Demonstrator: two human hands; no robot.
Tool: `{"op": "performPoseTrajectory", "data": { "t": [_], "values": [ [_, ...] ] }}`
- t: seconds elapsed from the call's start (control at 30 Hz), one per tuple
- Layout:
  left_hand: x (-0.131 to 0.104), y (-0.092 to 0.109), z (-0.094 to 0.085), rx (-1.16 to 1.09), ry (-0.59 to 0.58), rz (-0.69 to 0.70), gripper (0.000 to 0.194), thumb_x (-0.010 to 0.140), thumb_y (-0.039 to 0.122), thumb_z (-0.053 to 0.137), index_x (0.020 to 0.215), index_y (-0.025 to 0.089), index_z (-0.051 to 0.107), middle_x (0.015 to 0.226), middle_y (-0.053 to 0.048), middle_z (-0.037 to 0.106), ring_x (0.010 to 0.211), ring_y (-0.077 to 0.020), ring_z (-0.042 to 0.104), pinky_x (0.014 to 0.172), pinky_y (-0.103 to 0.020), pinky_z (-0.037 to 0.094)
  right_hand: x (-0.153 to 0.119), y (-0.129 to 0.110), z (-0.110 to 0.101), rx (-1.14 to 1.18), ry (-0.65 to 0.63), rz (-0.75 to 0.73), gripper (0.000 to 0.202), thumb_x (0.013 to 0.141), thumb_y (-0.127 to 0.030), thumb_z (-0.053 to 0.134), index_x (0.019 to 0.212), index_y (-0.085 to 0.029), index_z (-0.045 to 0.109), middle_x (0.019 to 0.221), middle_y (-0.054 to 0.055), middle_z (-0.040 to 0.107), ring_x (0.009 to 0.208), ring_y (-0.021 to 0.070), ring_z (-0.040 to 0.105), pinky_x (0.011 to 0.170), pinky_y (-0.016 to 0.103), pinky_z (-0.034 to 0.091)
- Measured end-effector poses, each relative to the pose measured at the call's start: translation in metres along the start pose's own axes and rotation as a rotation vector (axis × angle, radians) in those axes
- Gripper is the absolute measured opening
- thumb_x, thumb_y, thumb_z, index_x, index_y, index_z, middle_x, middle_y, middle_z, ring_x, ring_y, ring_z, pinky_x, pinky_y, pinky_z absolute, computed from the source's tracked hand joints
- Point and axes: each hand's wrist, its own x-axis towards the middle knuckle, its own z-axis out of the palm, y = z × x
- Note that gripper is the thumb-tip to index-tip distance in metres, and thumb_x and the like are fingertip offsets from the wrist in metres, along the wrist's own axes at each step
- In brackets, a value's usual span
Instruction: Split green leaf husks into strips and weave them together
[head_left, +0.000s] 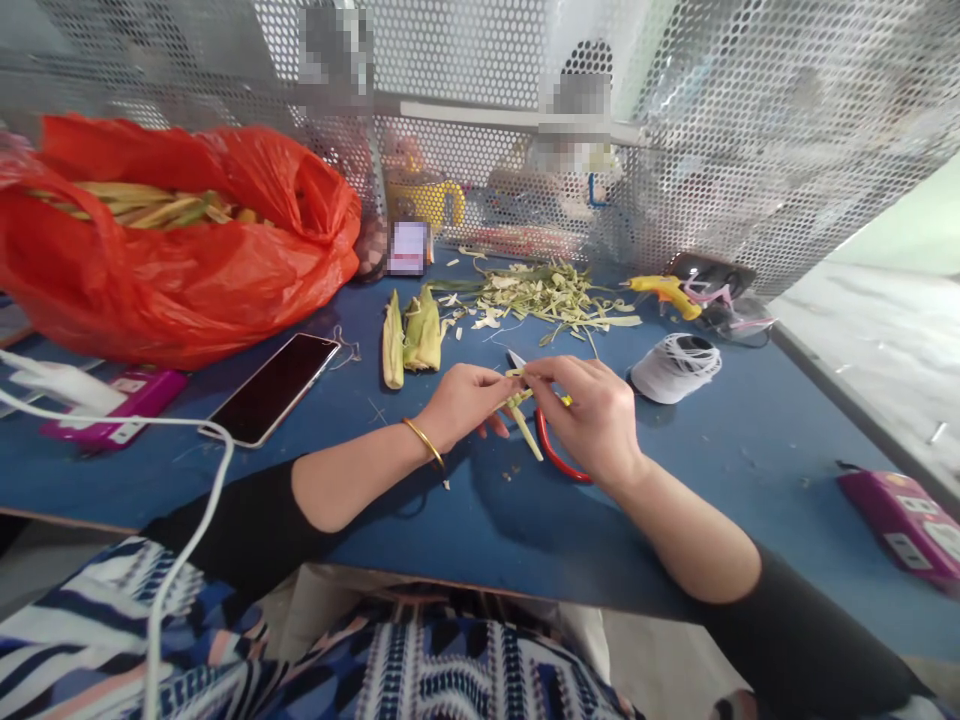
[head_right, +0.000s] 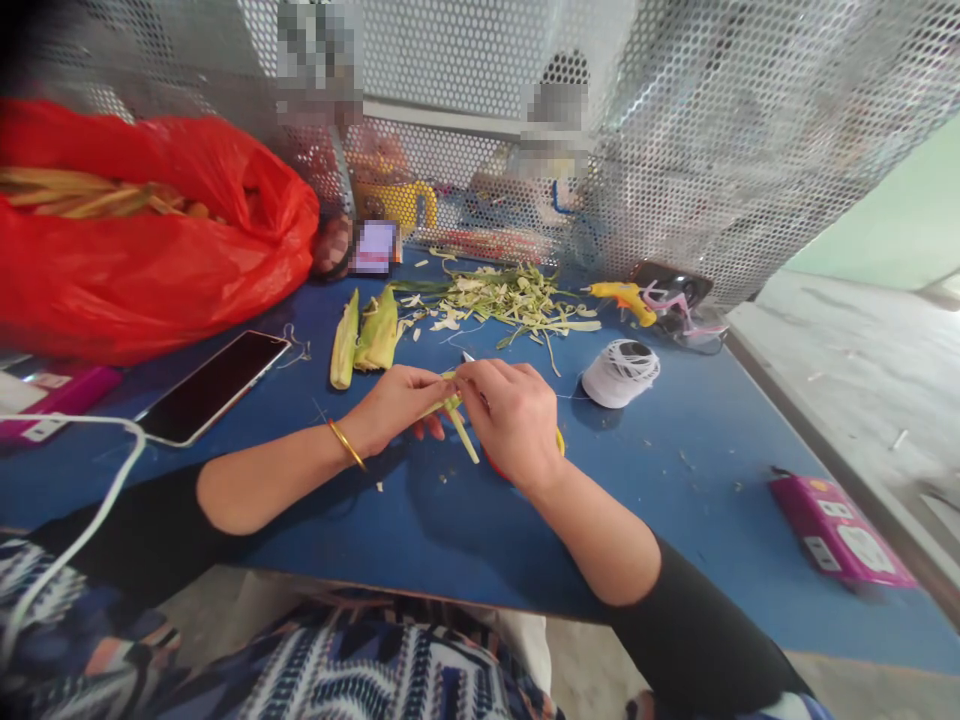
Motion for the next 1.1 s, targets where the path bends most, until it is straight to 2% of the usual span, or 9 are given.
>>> {"op": "performPoseTrajectory", "data": {
  "t": [0.1, 0.23, 0.37, 0.53, 0.63, 0.77, 0.87, 1.1],
  "values": [
    [-0.0008, 0.0038, 0.0010, -0.087, 0.013, -0.074, 0.027, 0.087, 0.022, 0.055, 0.064, 0.014, 0.065, 0.058, -0.001, 0.066, 0.038, -0.0093, 0.057, 0.034, -0.018, 0.033, -0.0028, 0.0001, 0.0034, -0.169, -0.002, -0.190, 0.024, 0.096, -0.024, 0.048, 0.085, -0.021, 0.069, 0.078, 0.003, 0.072, 0.071, 0.0148, 0.062, 0.073, 0.028, 0.040],
    [-0.0006, 0.0054, 0.0025, -0.183, 0.046, -0.140, 0.026, 0.086, 0.018, 0.052, 0.062, 0.015, 0.062, 0.055, -0.001, 0.064, 0.039, -0.0103, 0.058, 0.037, -0.019, 0.035, -0.0038, -0.0006, 0.0064, -0.307, 0.114, -0.289, 0.021, 0.094, -0.023, 0.052, 0.079, -0.020, 0.065, 0.071, 0.002, 0.067, 0.066, 0.0147, 0.057, 0.071, 0.030, 0.038],
    [0.0001, 0.0042, 0.0026, -0.303, 0.032, -0.168, 0.024, 0.083, 0.015, 0.051, 0.061, 0.016, 0.062, 0.054, -0.001, 0.063, 0.047, -0.0113, 0.061, 0.045, -0.020, 0.044, -0.0045, -0.0017, 0.0088, -0.321, 0.151, -0.309, 0.022, 0.093, -0.019, 0.053, 0.072, -0.020, 0.059, 0.064, 0.000, 0.062, 0.062, 0.0140, 0.053, 0.072, 0.030, 0.038],
    [0.0005, 0.0034, -0.0010, -0.503, -0.116, -0.120, 0.017, 0.073, 0.008, 0.056, 0.059, 0.015, 0.061, 0.058, -0.001, 0.062, 0.054, -0.0117, 0.061, 0.062, -0.025, 0.053, -0.0041, -0.0015, 0.0090, -0.344, 0.170, -0.299, 0.023, 0.092, -0.018, 0.053, 0.069, -0.020, 0.057, 0.062, 0.000, 0.060, 0.060, 0.0142, 0.051, 0.073, 0.031, 0.037],
    [0.0009, 0.0043, -0.0039, -0.608, -0.183, -0.134, 0.015, 0.073, 0.010, 0.054, 0.062, 0.013, 0.065, 0.061, -0.004, 0.064, 0.059, -0.0141, 0.064, 0.070, -0.030, 0.056, -0.0038, -0.0008, 0.0083, -0.375, 0.161, -0.335, 0.025, 0.093, -0.017, 0.051, 0.069, -0.020, 0.059, 0.063, 0.000, 0.060, 0.061, 0.0143, 0.050, 0.076, 0.032, 0.036],
    [0.0018, 0.0041, -0.0051, -0.683, -0.172, -0.147, 0.011, 0.076, 0.018, 0.061, 0.070, 0.013, 0.068, 0.067, -0.004, 0.066, 0.063, -0.0132, 0.063, 0.070, -0.029, 0.056, -0.0040, -0.0010, 0.0085, -0.406, 0.143, -0.372, 0.025, 0.093, -0.016, 0.049, 0.071, -0.021, 0.060, 0.065, 0.000, 0.060, 0.063, 0.0150, 0.047, 0.080, 0.032, 0.035],
    [0.0023, 0.0029, -0.0045, -0.690, -0.152, -0.098, 0.005, 0.075, 0.014, 0.066, 0.075, 0.012, 0.070, 0.073, -0.004, 0.068, 0.065, -0.0116, 0.063, 0.070, -0.026, 0.055, -0.0044, -0.0013, 0.0092, -0.403, 0.122, -0.390, 0.025, 0.092, -0.014, 0.049, 0.071, -0.021, 0.060, 0.066, 0.001, 0.060, 0.064, 0.0153, 0.045, 0.083, 0.033, 0.034],
    [0.0049, -0.0009, -0.0051, -0.703, -0.154, -0.060, 0.009, 0.072, 0.009, 0.068, 0.079, 0.011, 0.073, 0.076, -0.005, 0.069, 0.067, -0.0109, 0.063, 0.069, -0.024, 0.052, -0.0040, -0.0005, 0.0100, -0.413, 0.068, -0.418, 0.024, 0.094, -0.015, 0.046, 0.076, -0.020, 0.062, 0.069, 0.001, 0.060, 0.066, 0.0162, 0.046, 0.085, 0.034, 0.035]
  ]
}}
